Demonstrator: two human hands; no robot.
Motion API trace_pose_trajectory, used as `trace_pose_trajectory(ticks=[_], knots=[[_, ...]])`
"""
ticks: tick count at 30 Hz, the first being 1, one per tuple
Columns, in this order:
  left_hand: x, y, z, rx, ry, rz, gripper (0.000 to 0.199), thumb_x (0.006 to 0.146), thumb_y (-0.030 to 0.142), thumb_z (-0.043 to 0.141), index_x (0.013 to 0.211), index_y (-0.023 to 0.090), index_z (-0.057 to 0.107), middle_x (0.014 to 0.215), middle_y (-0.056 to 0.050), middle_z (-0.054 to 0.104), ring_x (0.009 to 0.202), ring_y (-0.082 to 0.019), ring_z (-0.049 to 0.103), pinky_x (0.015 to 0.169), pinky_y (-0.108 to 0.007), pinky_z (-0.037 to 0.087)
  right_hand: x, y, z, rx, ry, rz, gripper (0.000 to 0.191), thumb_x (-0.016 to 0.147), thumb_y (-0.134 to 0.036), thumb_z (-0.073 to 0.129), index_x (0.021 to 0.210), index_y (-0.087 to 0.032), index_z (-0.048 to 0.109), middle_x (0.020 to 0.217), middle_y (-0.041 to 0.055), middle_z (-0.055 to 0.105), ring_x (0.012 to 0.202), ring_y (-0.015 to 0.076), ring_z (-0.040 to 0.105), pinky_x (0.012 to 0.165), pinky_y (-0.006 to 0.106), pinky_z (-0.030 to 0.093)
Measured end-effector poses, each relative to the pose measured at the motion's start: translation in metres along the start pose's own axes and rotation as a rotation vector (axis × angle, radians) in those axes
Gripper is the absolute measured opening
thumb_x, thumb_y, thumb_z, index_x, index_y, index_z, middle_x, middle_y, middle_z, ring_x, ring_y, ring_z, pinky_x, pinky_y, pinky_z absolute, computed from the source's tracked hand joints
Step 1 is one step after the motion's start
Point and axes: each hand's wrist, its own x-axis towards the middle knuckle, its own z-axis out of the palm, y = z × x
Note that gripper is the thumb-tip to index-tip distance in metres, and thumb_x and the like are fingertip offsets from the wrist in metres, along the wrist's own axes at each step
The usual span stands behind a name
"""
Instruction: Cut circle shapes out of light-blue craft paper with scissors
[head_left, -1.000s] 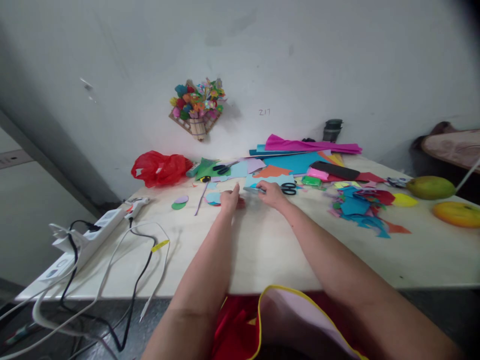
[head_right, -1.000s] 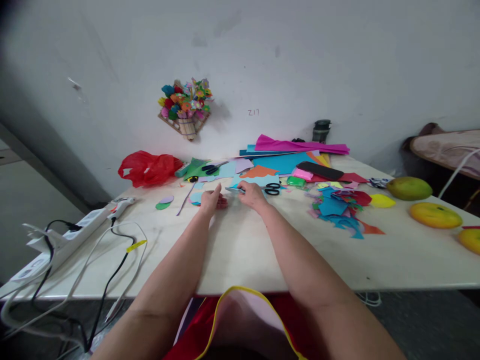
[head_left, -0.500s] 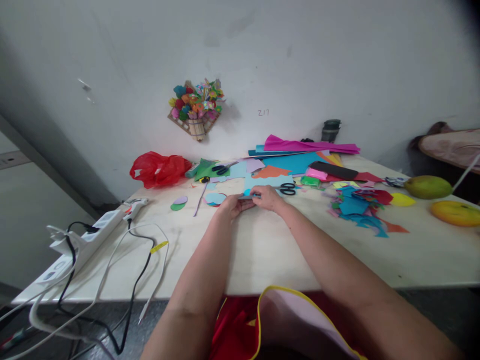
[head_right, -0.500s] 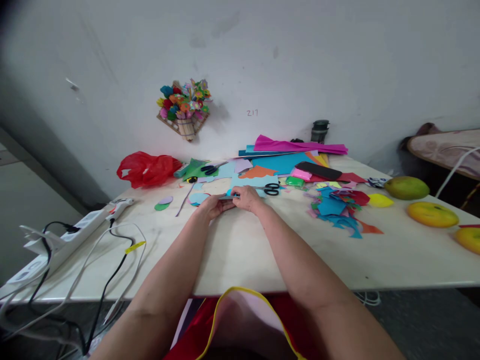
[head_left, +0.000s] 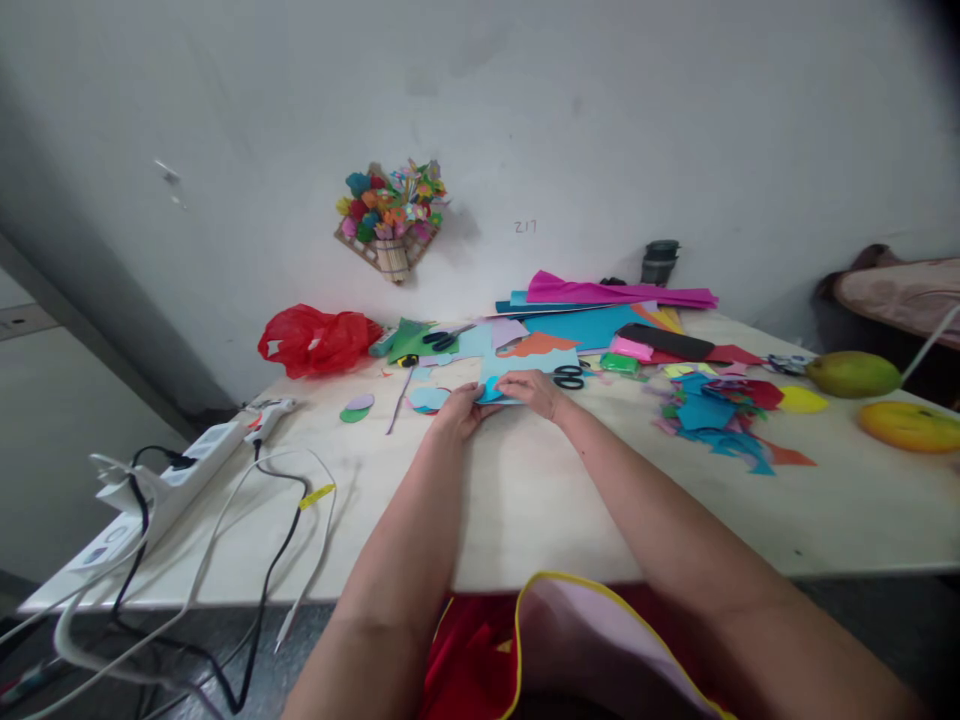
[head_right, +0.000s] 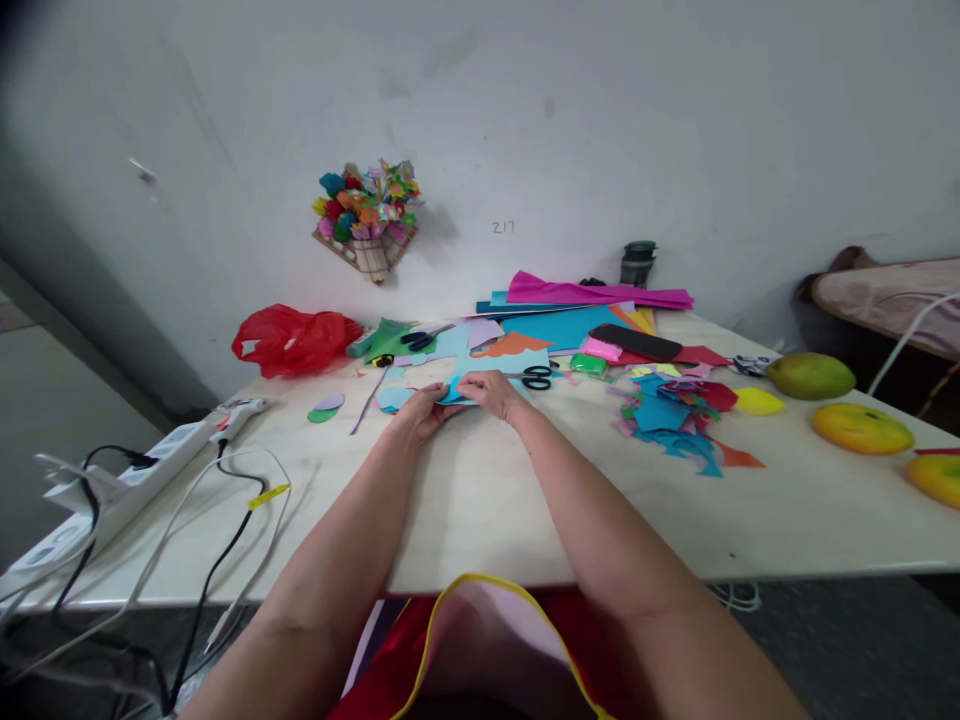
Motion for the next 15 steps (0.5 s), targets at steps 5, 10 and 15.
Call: trace_pose_trajectory(ticks=[5, 10, 15], knots=[[-0.001, -0.001, 0.0, 0.06, -0.075, 0.003, 0.016, 0.096, 0.008, 0.051, 0.093, 0.011, 0.066, 0.073, -0.006, 0.067, 0.061, -0.013, 0.065, 0.073, -0.031, 0.063, 0.005, 0.002, 0.005, 0.012, 0.116, 0.18, 0.008, 0.074, -0.025, 0.071, 0.07, -0.018, 0.073, 0.068, 0.0012, 0.071, 0.07, 0.0185, 0.066, 0.068, 0.027, 0.048], [-0.001, -0.001, 0.0, 0.066, -0.093, -0.036, 0.017, 0.097, 0.01, 0.051, 0.106, 0.013, 0.065, 0.076, -0.005, 0.071, 0.061, -0.013, 0.067, 0.072, -0.032, 0.063, 0.007, 0.006, 0.014, 0.075, 0.152, 0.305, 0.024, 0.069, -0.013, 0.069, 0.091, -0.021, 0.075, 0.061, -0.0037, 0.064, 0.057, 0.0154, 0.061, 0.061, 0.027, 0.052], [0.003, -0.003, -0.002, -0.03, -0.045, -0.134, 0.028, 0.102, 0.017, 0.043, 0.117, 0.007, 0.064, 0.089, -0.014, 0.075, 0.074, -0.02, 0.074, 0.078, -0.033, 0.062, 0.008, 0.007, 0.02, 0.175, 0.13, 0.42, 0.019, 0.071, -0.011, 0.07, 0.089, -0.018, 0.071, 0.063, -0.0018, 0.066, 0.05, 0.0141, 0.06, 0.053, 0.026, 0.053]])
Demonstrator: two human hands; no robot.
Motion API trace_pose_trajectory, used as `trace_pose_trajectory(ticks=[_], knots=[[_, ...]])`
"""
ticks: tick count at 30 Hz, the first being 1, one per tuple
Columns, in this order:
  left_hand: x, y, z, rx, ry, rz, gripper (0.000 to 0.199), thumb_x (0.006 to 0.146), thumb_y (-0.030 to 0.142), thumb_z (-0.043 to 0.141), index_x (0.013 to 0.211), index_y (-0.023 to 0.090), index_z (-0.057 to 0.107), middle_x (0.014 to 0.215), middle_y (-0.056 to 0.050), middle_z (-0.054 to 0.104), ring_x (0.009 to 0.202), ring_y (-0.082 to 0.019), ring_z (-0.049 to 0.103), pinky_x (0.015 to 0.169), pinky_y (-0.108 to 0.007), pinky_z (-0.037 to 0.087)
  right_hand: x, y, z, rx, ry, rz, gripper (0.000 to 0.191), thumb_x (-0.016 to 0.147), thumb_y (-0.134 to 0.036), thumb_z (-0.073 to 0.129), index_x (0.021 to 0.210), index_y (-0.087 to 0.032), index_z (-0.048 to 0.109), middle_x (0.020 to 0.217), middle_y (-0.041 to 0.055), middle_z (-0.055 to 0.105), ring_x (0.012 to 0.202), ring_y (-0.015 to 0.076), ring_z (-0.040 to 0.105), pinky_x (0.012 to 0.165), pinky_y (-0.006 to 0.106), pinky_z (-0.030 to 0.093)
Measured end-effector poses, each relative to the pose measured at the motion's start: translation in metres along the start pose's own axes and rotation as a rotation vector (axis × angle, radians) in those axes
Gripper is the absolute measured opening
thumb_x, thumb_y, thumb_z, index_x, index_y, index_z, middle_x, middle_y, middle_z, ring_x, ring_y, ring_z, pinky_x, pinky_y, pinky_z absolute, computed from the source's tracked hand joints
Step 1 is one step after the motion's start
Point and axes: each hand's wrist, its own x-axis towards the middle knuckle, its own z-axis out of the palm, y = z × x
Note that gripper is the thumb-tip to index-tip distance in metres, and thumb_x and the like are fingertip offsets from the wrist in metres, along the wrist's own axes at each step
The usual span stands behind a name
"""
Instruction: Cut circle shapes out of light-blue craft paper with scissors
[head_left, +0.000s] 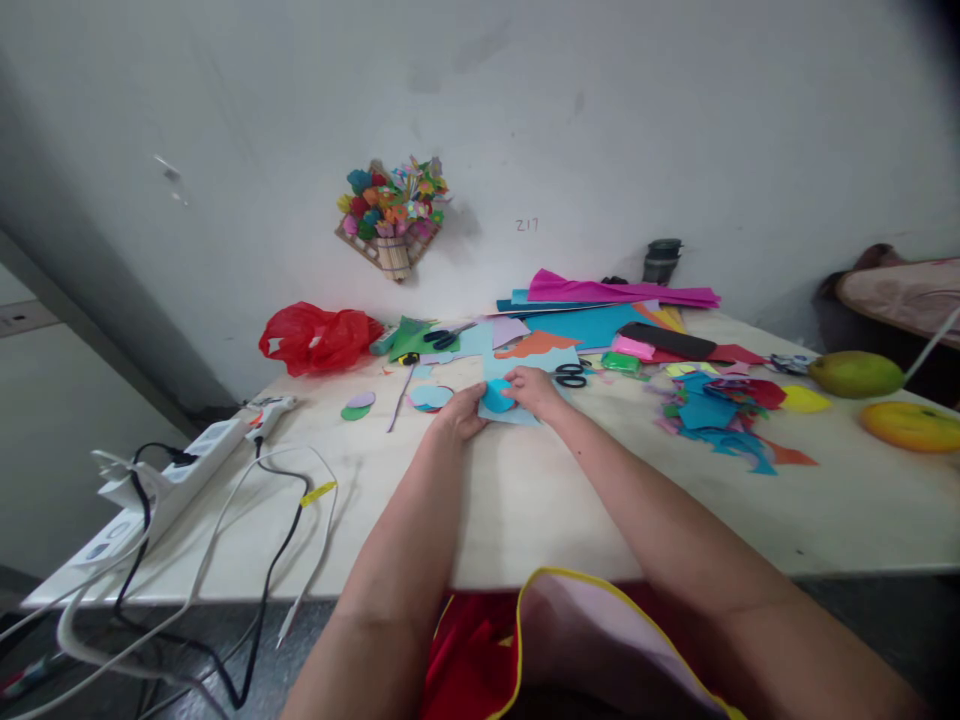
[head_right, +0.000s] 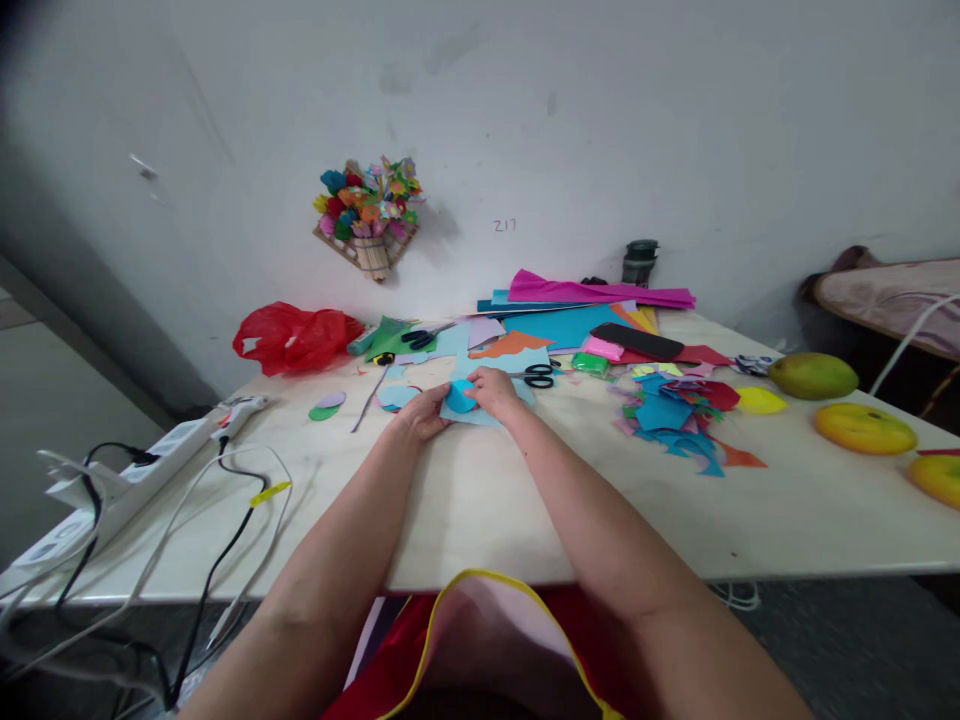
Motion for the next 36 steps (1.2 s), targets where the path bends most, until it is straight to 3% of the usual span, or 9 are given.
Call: trace_pose_trajectory(ticks=[4, 9, 14, 19, 25, 31, 36], knots=[[0.004, -0.001, -0.003, -0.082, -0.01, -0.048, 0.033, 0.101, 0.017, 0.045, 0.126, 0.004, 0.062, 0.097, -0.017, 0.076, 0.083, -0.023, 0.076, 0.082, -0.033, 0.061, 0.001, 0.004, 0.002, -0.065, 0.005, -0.058, 0.005, 0.073, -0.015, 0.07, 0.074, -0.019, 0.069, 0.059, -0.002, 0.065, 0.051, 0.0144, 0.061, 0.05, 0.024, 0.05], [0.002, -0.001, -0.001, -0.092, 0.016, -0.039, 0.031, 0.101, 0.015, 0.045, 0.126, 0.003, 0.061, 0.094, -0.015, 0.076, 0.077, -0.02, 0.075, 0.08, -0.03, 0.06, 0.002, 0.009, 0.004, -0.18, 0.059, -0.166, 0.01, 0.072, -0.024, 0.073, 0.066, -0.019, 0.067, 0.055, -0.0023, 0.062, 0.053, 0.0142, 0.058, 0.051, 0.024, 0.047], [-0.003, 0.0, 0.003, -0.077, 0.031, -0.032, 0.029, 0.103, 0.017, 0.042, 0.118, 0.003, 0.062, 0.086, -0.012, 0.075, 0.068, -0.018, 0.072, 0.076, -0.029, 0.06, 0.002, 0.011, 0.006, -0.243, 0.055, -0.176, 0.009, 0.073, -0.025, 0.072, 0.067, -0.018, 0.068, 0.057, -0.0024, 0.061, 0.057, 0.0146, 0.058, 0.055, 0.025, 0.047], [-0.006, 0.002, 0.003, -0.083, -0.032, -0.016, 0.031, 0.103, 0.023, 0.042, 0.116, 0.007, 0.066, 0.084, -0.013, 0.076, 0.074, -0.022, 0.074, 0.079, -0.034, 0.06, 0.004, 0.014, 0.009, -0.247, 0.075, -0.171, 0.007, 0.072, -0.023, 0.071, 0.068, -0.018, 0.069, 0.058, -0.0017, 0.062, 0.059, 0.0151, 0.058, 0.057, 0.025, 0.047], [-0.006, 0.003, 0.001, -0.07, -0.098, -0.003, 0.028, 0.095, 0.011, 0.043, 0.104, 0.008, 0.069, 0.073, -0.011, 0.072, 0.076, -0.023, 0.073, 0.081, -0.035, 0.059, 0.001, 0.012, 0.008, -0.29, 0.09, -0.171, 0.009, 0.074, -0.025, 0.073, 0.067, -0.02, 0.07, 0.058, -0.0025, 0.062, 0.06, 0.0148, 0.058, 0.058, 0.025, 0.044], [-0.001, 0.002, -0.005, -0.071, -0.04, -0.019, 0.022, 0.089, 0.008, 0.044, 0.083, 0.012, 0.064, 0.06, -0.006, 0.062, 0.055, -0.018, 0.061, 0.075, -0.032, 0.056, 0.001, 0.008, 0.007, -0.333, 0.097, -0.212, 0.007, 0.072, -0.025, 0.075, 0.067, -0.02, 0.072, 0.061, -0.0018, 0.066, 0.062, 0.0145, 0.058, 0.058, 0.024, 0.042], [0.0, 0.003, -0.005, -0.089, -0.058, -0.022, 0.02, 0.082, 0.004, 0.045, 0.082, 0.012, 0.063, 0.06, -0.005, 0.062, 0.051, -0.017, 0.058, 0.068, -0.031, 0.056, 0.0, 0.007, 0.007, -0.345, 0.101, -0.203, 0.007, 0.073, -0.023, 0.075, 0.067, -0.02, 0.072, 0.063, -0.0011, 0.068, 0.063, 0.0147, 0.059, 0.056, 0.023, 0.042]])
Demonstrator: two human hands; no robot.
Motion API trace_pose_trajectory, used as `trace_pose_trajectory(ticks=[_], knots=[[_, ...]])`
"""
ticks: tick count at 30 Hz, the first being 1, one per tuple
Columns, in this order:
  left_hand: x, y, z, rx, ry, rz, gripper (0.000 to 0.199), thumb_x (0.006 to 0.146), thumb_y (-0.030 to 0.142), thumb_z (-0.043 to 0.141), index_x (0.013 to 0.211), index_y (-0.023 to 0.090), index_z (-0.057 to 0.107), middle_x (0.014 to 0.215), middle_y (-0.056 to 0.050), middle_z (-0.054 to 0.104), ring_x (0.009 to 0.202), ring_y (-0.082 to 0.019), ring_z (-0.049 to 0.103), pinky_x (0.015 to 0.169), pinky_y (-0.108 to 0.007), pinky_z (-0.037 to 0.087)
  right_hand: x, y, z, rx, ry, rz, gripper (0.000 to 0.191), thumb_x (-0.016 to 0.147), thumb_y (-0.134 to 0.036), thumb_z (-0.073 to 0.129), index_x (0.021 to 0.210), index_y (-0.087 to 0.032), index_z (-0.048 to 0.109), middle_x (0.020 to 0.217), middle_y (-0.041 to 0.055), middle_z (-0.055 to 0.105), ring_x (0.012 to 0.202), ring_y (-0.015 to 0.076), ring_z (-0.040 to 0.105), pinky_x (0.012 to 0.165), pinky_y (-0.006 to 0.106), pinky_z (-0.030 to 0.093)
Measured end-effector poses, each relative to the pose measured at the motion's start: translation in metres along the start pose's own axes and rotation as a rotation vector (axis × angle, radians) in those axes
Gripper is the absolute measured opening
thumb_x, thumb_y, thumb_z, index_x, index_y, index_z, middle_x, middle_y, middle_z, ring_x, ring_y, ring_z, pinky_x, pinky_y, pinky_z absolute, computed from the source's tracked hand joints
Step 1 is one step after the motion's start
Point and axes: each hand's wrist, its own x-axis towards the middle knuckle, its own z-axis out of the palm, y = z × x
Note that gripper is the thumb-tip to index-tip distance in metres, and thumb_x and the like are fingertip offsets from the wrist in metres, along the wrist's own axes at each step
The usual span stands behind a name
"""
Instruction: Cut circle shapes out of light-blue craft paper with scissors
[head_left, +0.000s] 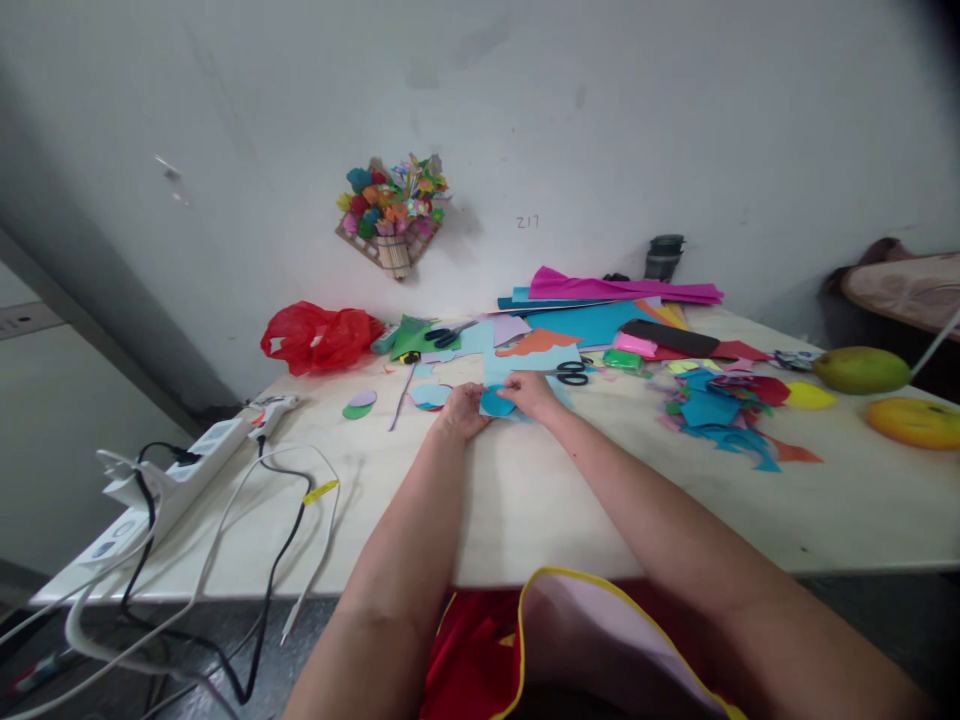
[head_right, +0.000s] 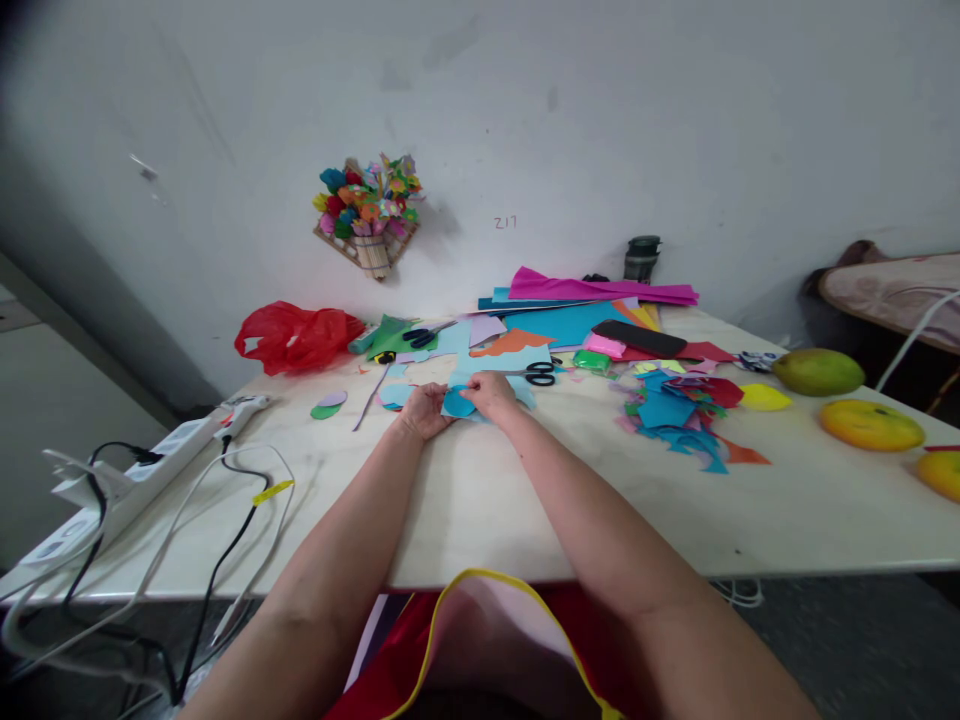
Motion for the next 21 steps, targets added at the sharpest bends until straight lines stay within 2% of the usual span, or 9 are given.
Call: trace_pose_trajectory(ticks=[5, 8, 11, 15, 19, 21], knots=[[0.001, -0.002, -0.001, 0.032, -0.071, 0.016, 0.037, 0.069, -0.006, 0.044, 0.094, 0.008, 0.067, 0.07, -0.006, 0.067, 0.059, -0.017, 0.064, 0.071, -0.029, 0.057, -0.002, -0.004, -0.002, -0.028, -0.012, 0.007, 0.007, 0.074, -0.023, 0.075, 0.068, -0.02, 0.073, 0.067, 0.0003, 0.07, 0.066, 0.0161, 0.062, 0.059, 0.024, 0.043], [0.0, -0.003, -0.002, 0.073, -0.083, 0.026, 0.042, 0.066, -0.009, 0.045, 0.099, 0.008, 0.066, 0.07, -0.005, 0.068, 0.057, -0.015, 0.064, 0.064, -0.025, 0.056, -0.002, -0.004, -0.003, -0.067, -0.025, 0.005, 0.007, 0.075, -0.024, 0.076, 0.069, -0.02, 0.073, 0.07, 0.001, 0.073, 0.069, 0.0172, 0.064, 0.061, 0.025, 0.044], [-0.002, -0.003, 0.0, 0.117, -0.082, 0.03, 0.04, 0.066, -0.01, 0.044, 0.095, 0.009, 0.065, 0.065, -0.003, 0.065, 0.053, -0.013, 0.062, 0.057, -0.022, 0.053, -0.001, -0.004, -0.002, -0.11, -0.024, -0.009, 0.008, 0.075, -0.026, 0.076, 0.069, -0.021, 0.074, 0.072, 0.0015, 0.074, 0.07, 0.0178, 0.065, 0.06, 0.025, 0.044], [-0.005, -0.003, 0.003, 0.168, -0.058, 0.047, 0.037, 0.066, -0.011, 0.042, 0.087, 0.01, 0.064, 0.065, -0.004, 0.065, 0.054, -0.014, 0.062, 0.056, -0.024, 0.053, -0.001, -0.005, -0.002, -0.149, -0.028, -0.03, 0.009, 0.076, -0.027, 0.076, 0.07, -0.021, 0.074, 0.072, 0.0019, 0.075, 0.07, 0.018, 0.065, 0.06, 0.025, 0.043], [-0.007, -0.003, 0.005, 0.167, -0.031, 0.044, 0.035, 0.067, -0.012, 0.043, 0.084, 0.011, 0.064, 0.064, -0.004, 0.064, 0.053, -0.013, 0.061, 0.057, -0.023, 0.053, -0.005, -0.013, -0.007, -0.175, -0.05, 0.033, 0.01, 0.081, -0.03, 0.074, 0.075, -0.021, 0.076, 0.081, 0.0043, 0.077, 0.077, 0.0198, 0.067, 0.063, 0.026, 0.043], [-0.008, -0.002, 0.007, 0.14, -0.023, 0.043, 0.036, 0.067, -0.012, 0.044, 0.086, 0.011, 0.064, 0.065, -0.003, 0.064, 0.055, -0.013, 0.061, 0.059, -0.024, 0.055, -0.008, -0.017, -0.012, -0.189, -0.022, 0.065, 0.015, 0.086, -0.035, 0.07, 0.08, -0.022, 0.077, 0.086, 0.0059, 0.078, 0.081, 0.0211, 0.068, 0.065, 0.027, 0.043]])
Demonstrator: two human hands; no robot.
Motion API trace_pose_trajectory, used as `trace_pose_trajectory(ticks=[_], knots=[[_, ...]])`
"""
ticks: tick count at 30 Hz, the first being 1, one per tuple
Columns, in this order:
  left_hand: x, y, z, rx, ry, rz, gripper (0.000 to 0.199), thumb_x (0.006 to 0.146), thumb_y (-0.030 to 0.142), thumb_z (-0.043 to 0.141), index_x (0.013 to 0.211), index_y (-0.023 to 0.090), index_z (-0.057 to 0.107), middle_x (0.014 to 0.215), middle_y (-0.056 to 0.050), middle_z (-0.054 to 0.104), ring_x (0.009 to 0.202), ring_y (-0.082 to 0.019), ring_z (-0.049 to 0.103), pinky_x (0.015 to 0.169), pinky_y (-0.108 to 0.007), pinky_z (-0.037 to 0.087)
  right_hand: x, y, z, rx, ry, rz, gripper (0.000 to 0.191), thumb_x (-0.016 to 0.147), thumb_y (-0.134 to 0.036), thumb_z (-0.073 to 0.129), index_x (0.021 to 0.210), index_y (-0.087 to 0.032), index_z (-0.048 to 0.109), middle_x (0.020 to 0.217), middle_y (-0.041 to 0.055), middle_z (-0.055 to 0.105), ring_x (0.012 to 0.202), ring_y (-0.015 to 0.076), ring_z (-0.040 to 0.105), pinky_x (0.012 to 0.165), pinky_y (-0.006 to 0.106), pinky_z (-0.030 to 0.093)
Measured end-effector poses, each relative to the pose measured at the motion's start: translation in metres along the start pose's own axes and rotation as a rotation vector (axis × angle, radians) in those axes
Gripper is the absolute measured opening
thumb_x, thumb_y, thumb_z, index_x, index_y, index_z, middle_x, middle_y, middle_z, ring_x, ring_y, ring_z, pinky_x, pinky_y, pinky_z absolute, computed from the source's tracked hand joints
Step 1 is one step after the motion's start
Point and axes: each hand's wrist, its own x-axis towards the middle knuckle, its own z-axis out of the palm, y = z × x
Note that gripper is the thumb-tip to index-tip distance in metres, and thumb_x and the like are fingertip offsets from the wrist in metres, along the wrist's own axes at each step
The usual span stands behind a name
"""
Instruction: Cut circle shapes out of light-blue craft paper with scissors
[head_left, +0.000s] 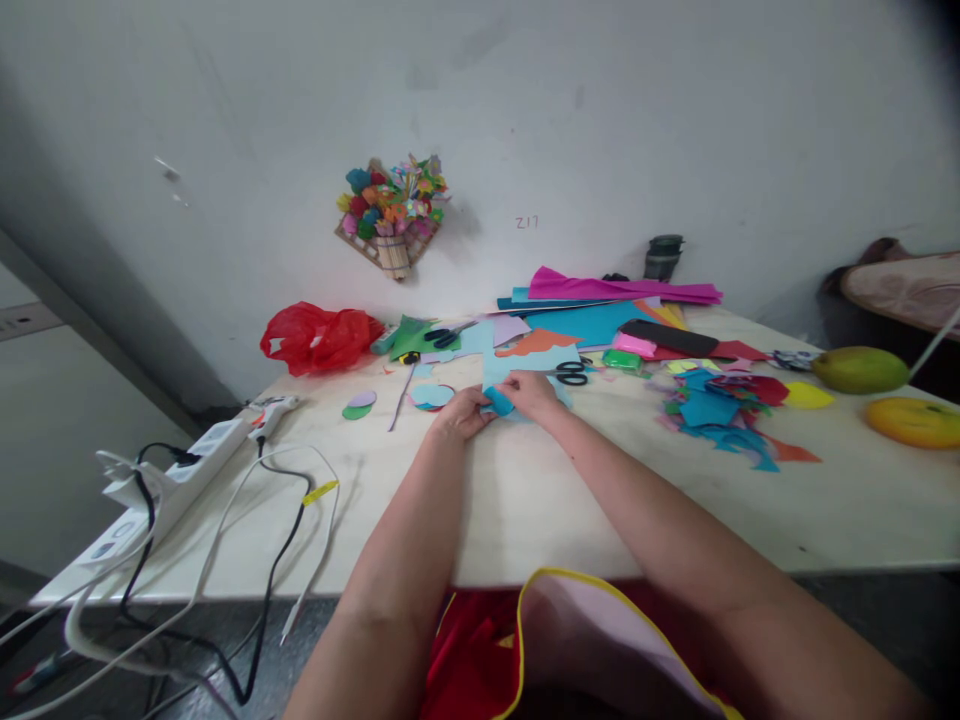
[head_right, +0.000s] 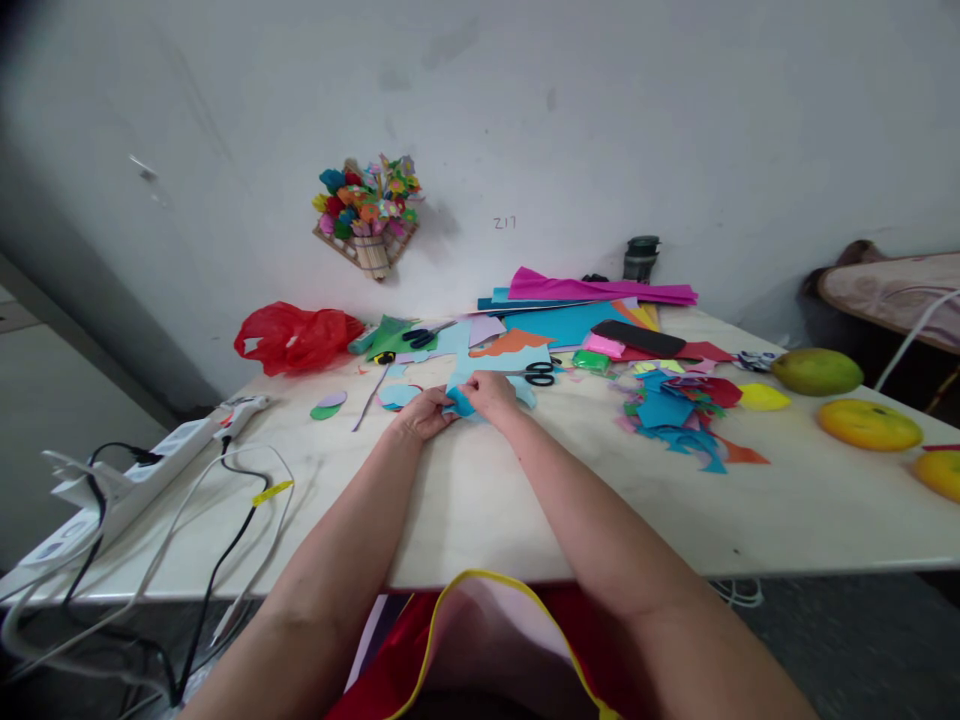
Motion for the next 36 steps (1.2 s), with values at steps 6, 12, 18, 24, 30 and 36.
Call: trace_pose_trajectory(ticks=[6, 12, 18, 24, 30, 36], knots=[[-0.001, 0.004, 0.002, -0.1, 0.038, 0.013, 0.044, 0.068, -0.011, 0.042, 0.099, 0.011, 0.064, 0.072, -0.004, 0.065, 0.066, -0.015, 0.065, 0.08, -0.031, 0.061, -0.001, 0.001, -0.02, -0.053, 0.198, 0.105, 0.038, 0.098, -0.047, 0.052, 0.081, -0.021, 0.075, 0.084, 0.0103, 0.076, 0.082, 0.0251, 0.068, 0.064, 0.03, 0.039], [0.003, 0.004, -0.002, -0.096, 0.009, 0.075, 0.039, 0.063, -0.012, 0.044, 0.087, 0.011, 0.063, 0.073, -0.003, 0.065, 0.067, -0.014, 0.063, 0.08, -0.029, 0.059, 0.007, 0.018, -0.035, 0.083, 0.252, 0.33, 0.045, 0.102, -0.047, 0.041, 0.088, -0.021, 0.075, 0.095, 0.0117, 0.076, 0.09, 0.026, 0.068, 0.071, 0.031, 0.043], [0.002, 0.006, -0.002, -0.066, -0.057, 0.222, 0.035, 0.057, -0.007, 0.054, 0.083, 0.014, 0.064, 0.071, 0.0, 0.065, 0.065, -0.011, 0.061, 0.064, -0.021, 0.052, 0.015, 0.039, -0.04, 0.407, 0.113, 0.497, 0.039, 0.098, -0.044, 0.051, 0.084, -0.016, 0.074, 0.072, 0.0096, 0.072, 0.068, 0.0219, 0.068, 0.062, 0.029, 0.047], [-0.004, 0.013, 0.006, -0.158, -0.047, 0.41, 0.034, 0.054, -0.004, 0.059, 0.079, 0.018, 0.062, 0.071, 0.003, 0.065, 0.065, -0.01, 0.061, 0.064, -0.02, 0.049, 0.009, 0.033, -0.046, 0.802, -0.201, 0.546, 0.054, 0.103, -0.049, 0.039, 0.073, -0.012, 0.065, 0.054, 0.0107, 0.066, 0.043, 0.0169, 0.06, 0.043, 0.025, 0.041], [-0.007, 0.02, 0.009, -0.204, -0.021, 0.486, 0.046, 0.053, -0.004, 0.06, 0.092, 0.021, 0.065, 0.073, 0.005, 0.068, 0.067, -0.011, 0.063, 0.068, -0.021, 0.05, 0.006, 0.021, -0.046, 0.986, -0.26, 0.416, 0.047, 0.103, -0.045, 0.037, 0.094, -0.012, 0.069, 0.09, 0.0176, 0.078, 0.076, 0.0212, 0.074, 0.064, 0.026, 0.053], [-0.006, 0.023, 0.013, -0.254, 0.008, 0.586, 0.047, 0.057, -0.004, 0.06, 0.095, 0.022, 0.067, 0.077, 0.002, 0.072, 0.077, -0.014, 0.069, 0.079, -0.025, 0.053, 0.01, 0.024, -0.031, 0.882, -0.026, 0.328, 0.03, 0.091, -0.037, 0.055, 0.112, -0.019, 0.067, 0.133, 0.0117, 0.067, 0.102, 0.0225, 0.069, 0.06, 0.023, 0.052]])
